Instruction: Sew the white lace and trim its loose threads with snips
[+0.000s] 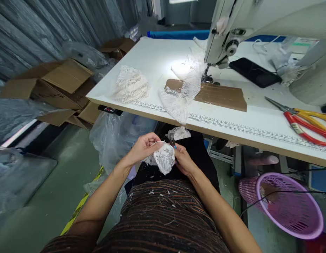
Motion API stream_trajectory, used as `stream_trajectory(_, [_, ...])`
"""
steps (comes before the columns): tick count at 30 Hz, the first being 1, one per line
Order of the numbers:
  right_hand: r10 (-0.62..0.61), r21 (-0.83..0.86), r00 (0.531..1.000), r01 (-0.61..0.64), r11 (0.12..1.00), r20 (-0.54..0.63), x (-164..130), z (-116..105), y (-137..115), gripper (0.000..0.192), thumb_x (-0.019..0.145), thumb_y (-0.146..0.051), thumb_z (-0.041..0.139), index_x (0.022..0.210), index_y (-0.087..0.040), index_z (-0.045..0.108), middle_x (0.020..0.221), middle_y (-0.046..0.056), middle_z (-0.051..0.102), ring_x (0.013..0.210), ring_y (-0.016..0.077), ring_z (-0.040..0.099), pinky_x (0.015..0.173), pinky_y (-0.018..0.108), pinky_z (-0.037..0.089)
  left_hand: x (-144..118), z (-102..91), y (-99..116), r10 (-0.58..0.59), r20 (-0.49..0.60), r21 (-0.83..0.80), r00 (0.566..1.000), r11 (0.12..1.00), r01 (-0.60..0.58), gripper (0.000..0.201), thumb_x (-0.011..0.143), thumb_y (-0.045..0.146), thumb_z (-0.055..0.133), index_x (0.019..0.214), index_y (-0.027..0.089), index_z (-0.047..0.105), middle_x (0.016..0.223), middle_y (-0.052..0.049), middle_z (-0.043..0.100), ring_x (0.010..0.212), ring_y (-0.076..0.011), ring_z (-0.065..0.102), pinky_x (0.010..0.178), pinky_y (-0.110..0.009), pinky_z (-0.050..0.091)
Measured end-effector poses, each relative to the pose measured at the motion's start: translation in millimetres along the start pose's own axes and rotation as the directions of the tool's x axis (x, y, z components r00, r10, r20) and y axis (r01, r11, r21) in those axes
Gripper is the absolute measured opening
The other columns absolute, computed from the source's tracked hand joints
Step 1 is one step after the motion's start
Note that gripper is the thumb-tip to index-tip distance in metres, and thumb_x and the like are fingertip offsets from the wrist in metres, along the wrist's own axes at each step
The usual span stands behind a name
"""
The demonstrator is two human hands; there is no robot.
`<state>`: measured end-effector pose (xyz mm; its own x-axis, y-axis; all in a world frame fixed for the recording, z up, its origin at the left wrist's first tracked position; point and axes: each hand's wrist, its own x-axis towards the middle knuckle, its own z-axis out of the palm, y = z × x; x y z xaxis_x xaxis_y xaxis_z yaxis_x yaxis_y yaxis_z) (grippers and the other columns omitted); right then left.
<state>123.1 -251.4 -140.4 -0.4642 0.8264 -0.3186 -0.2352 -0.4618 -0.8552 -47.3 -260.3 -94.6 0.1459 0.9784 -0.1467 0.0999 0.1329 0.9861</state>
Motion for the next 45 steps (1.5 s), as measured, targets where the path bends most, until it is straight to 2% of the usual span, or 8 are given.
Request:
stream_trajectory(7, [0.075, 0.034, 0.997, -0.076, 0.997, 0.027, -2.3, 5.6, -19.5, 0.040, 0.072, -0.055, 0.069, 0.074, -0.016, 0.064, 0.056, -0.004, 0.045, 0.046, 0.0074, 0.033, 0.037, 0.020, 0.018, 3.7, -7.6, -9.4, 0.070, 0.043, 0.012, 0.997, 0.997, -0.070, 0.022, 0.078, 0.031, 0.067, 0.070, 0.014, 0.055, 0.124, -0.013, 0.060, 0.107, -0.0218, 0.058, 0.086, -0.030, 0.044])
stream_trajectory(14, [0.090, -0.184, 0.996, -0.094, 0.978, -0.029, -0.1, 9.4, -16.8, 0.033, 0.063, -0.042, 0.076, 0.078, -0.016, 0.062, 0.057, -0.006, 0.046, 0.046, 0.0066, 0.034, 0.040, 0.019, 0.023, 1.2, -15.0, -28.3, -0.105, 0.138, -0.119, 0.985, 0.985, 0.122, 0.037, 0.074, 0.046, 0.070, 0.067, 0.014, 0.051, 0.059, 0.005, 0.049, 0.054, -0.0063, 0.042, 0.052, -0.019, 0.028])
stream_trajectory(18, [0.024, -0.305, 0.996, -0.048, 0.951, -0.081, 4.7, 3.6, -2.6, 0.031, 0.070, -0.044, 0.062, 0.081, -0.016, 0.063, 0.059, -0.003, 0.050, 0.046, 0.0085, 0.038, 0.043, 0.021, 0.030, 2.1, -29.1, -43.4, -0.081, 0.182, -0.272, 0.980, 0.954, 0.130, 0.043, 0.064, 0.046, 0.079, 0.079, 0.015, 0.053, 0.068, 0.004, 0.055, 0.057, -0.0072, 0.049, 0.055, -0.019, 0.036])
stream_trajectory(22, [-0.126, -0.473, 0.973, 0.020, 0.881, -0.193, 5.6, -6.0, 11.3, 0.025, 0.071, -0.041, 0.060, 0.078, -0.018, 0.066, 0.061, 0.000, 0.057, 0.051, 0.0132, 0.048, 0.047, 0.024, 0.034, 12.0, -33.2, -56.8, -0.036, 0.071, -0.017, 0.997, 0.999, 0.038, 0.048, 0.067, 0.040, 0.078, 0.102, 0.017, 0.057, 0.088, -0.003, 0.063, 0.074, -0.0132, 0.060, 0.069, -0.026, 0.047])
stream_trajectory(26, [-0.331, -0.648, 0.904, 0.084, 0.757, -0.270, -3.6, -17.4, 12.0, 0.019, 0.075, -0.036, 0.060, 0.081, -0.022, 0.071, 0.077, 0.004, 0.068, 0.068, 0.0187, 0.058, 0.061, 0.027, 0.041, 30.3, -19.9, -60.9, 0.227, -0.079, 0.374, 0.971, 0.909, -0.182, 0.035, 0.078, 0.035, 0.069, 0.108, 0.019, 0.061, 0.105, -0.008, 0.063, 0.099, -0.0211, 0.061, 0.090, -0.037, 0.049])
stream_trajectory(36, [-0.815, -0.876, 0.559, 0.307, 0.372, -0.150, -8.3, -13.1, -24.8, 0.027, 0.083, -0.039, 0.059, 0.097, -0.017, 0.065, 0.080, 0.006, 0.063, 0.058, 0.0143, 0.052, 0.056, 0.028, 0.046, 70.9, 28.6, -29.5, 0.429, -0.099, 0.383, 0.898, 0.849, -0.363, 0.021, 0.081, 0.029, 0.066, 0.098, 0.017, 0.067, 0.099, -0.008, 0.069, 0.096, -0.0228, 0.064, 0.089, -0.037, 0.050])
stream_trajectory(40, [-0.769, -0.897, 0.631, 0.271, 0.348, -0.107, -8.2, -6.9, -34.5, 0.034, 0.080, -0.043, 0.063, 0.101, -0.017, 0.066, 0.083, 0.006, 0.065, 0.064, 0.0162, 0.055, 0.064, 0.030, 0.047, 55.4, 33.1, -10.8, 0.472, 0.013, 0.368, 0.882, 0.818, -0.443, 0.014, 0.082, 0.029, 0.064, 0.077, 0.017, 0.068, 0.086, -0.006, 0.068, 0.083, -0.0179, 0.065, 0.080, -0.032, 0.051])
stream_trajectory(45, [-0.553, -0.756, 0.833, 0.357, 0.548, -0.007, -41.5, -0.5, -45.8, 0.028, 0.089, -0.039, 0.052, 0.085, -0.017, 0.069, 0.073, 0.002, 0.064, 0.065, 0.0148, 0.055, 0.062, 0.025, 0.044, 13.4, 11.8, 15.6, 0.462, 0.103, 0.281, 0.881, 0.836, -0.471, 0.013, 0.079, 0.028, 0.067, 0.072, 0.017, 0.064, 0.101, -0.009, 0.065, 0.096, -0.0208, 0.062, 0.088, -0.037, 0.048])
